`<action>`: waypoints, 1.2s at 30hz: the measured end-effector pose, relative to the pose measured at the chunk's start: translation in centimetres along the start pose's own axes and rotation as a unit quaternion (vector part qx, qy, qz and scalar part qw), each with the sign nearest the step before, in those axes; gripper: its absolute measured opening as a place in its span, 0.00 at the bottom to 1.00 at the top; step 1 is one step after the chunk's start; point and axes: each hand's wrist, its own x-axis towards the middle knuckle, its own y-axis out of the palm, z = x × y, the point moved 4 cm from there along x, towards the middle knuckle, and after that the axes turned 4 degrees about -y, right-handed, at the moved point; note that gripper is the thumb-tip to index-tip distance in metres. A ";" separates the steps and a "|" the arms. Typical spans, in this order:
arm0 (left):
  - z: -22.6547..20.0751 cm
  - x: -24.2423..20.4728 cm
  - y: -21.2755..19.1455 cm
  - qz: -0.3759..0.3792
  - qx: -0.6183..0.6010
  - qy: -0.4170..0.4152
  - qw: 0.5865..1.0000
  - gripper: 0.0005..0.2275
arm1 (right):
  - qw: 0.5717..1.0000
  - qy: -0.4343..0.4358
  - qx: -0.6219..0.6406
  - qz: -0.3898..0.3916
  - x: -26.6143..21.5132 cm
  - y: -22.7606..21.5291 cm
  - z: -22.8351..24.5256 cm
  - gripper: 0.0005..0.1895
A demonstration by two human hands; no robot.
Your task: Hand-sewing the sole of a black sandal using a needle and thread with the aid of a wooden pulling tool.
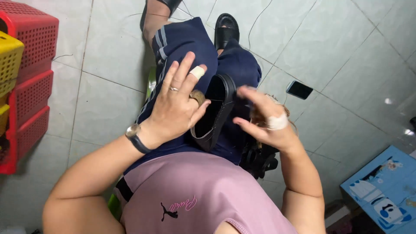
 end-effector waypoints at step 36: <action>2.6 2.0 -1.3 -0.047 -0.104 -0.005 0.993 0.04 | 0.906 -0.154 -0.380 0.111 1.0 -0.4 1.5 0.23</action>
